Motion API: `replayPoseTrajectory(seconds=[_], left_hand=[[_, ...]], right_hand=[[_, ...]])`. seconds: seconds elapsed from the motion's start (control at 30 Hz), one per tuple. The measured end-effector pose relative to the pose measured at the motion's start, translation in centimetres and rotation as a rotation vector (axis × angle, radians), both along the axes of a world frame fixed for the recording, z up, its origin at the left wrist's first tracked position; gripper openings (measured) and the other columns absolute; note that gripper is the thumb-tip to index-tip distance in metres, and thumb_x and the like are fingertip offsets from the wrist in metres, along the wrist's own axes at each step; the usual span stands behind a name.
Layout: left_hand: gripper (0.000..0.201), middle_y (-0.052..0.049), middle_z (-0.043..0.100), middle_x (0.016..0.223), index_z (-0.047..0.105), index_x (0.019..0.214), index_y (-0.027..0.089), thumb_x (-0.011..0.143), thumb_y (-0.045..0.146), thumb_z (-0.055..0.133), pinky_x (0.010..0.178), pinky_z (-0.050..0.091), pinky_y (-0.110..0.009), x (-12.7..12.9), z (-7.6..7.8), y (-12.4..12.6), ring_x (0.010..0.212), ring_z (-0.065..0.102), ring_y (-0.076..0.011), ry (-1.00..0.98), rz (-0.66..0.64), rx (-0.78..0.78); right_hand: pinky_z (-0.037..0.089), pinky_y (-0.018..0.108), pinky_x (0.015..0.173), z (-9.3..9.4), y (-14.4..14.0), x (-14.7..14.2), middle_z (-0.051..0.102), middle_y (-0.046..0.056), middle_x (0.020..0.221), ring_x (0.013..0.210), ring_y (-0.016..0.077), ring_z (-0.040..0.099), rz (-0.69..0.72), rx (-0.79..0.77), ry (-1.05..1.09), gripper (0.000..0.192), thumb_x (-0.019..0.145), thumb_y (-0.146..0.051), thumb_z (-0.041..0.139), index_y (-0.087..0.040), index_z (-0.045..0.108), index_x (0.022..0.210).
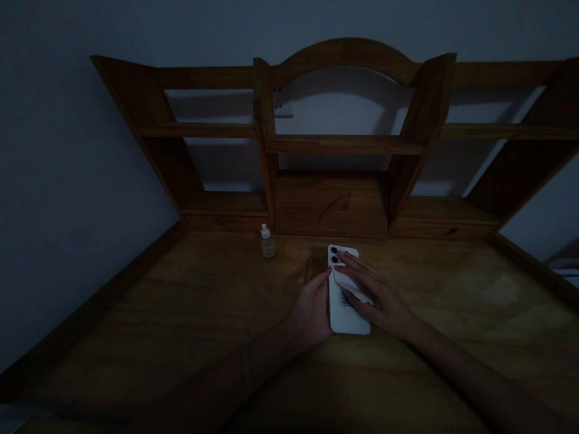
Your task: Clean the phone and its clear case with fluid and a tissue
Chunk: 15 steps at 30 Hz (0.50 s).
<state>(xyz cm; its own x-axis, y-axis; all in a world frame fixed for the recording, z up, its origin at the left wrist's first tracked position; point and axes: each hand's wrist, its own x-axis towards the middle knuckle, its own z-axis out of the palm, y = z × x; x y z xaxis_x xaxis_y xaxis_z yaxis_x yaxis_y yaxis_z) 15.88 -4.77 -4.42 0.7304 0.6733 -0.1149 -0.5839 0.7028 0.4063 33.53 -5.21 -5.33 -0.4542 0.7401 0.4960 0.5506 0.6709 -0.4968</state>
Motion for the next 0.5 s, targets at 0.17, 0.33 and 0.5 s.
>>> replayPoseTrajectory(seconds=[0.17, 0.33, 0.5], left_hand=[[0.047, -0.014, 0.07, 0.107, 0.06, 0.129, 0.015, 0.093, 0.042, 0.046, 0.096, 0.043, -0.04, 0.15, 0.11, -0.07, 0.101, 0.065, -0.0277, -0.003, -0.008, 0.003], [0.048, -0.014, 0.07, 0.108, 0.06, 0.129, 0.015, 0.093, 0.043, 0.046, 0.096, 0.043, -0.041, 0.1, 0.62, -0.26, 0.101, 0.066, -0.028, 0.015, -0.019, -0.014], [0.049, -0.013, 0.07, 0.108, 0.06, 0.129, 0.015, 0.093, 0.045, 0.046, 0.098, 0.042, -0.041, 0.08, 0.73, -0.29, 0.103, 0.065, -0.0284, -0.001, -0.027, -0.005]], right_hand=[[0.024, 0.056, 0.121, 0.1, -0.06, -0.07, 0.034, 0.002, 0.158, 0.147, 0.0275, 0.028, -0.017, 0.005, -0.031, 0.053, 0.092, -0.025, 0.057, -0.031, 0.045, 0.144], [0.026, 0.057, 0.119, 0.03, -0.05, -0.06, 0.035, 0.003, 0.157, 0.146, 0.0278, 0.03, -0.018, 0.022, -0.019, 0.052, 0.093, -0.026, 0.055, -0.033, 0.045, 0.144], [0.024, 0.055, 0.12, 0.09, -0.08, -0.11, 0.037, 0.003, 0.157, 0.146, 0.0265, 0.03, -0.025, 0.023, -0.018, 0.051, 0.093, -0.025, 0.056, -0.031, 0.046, 0.142]])
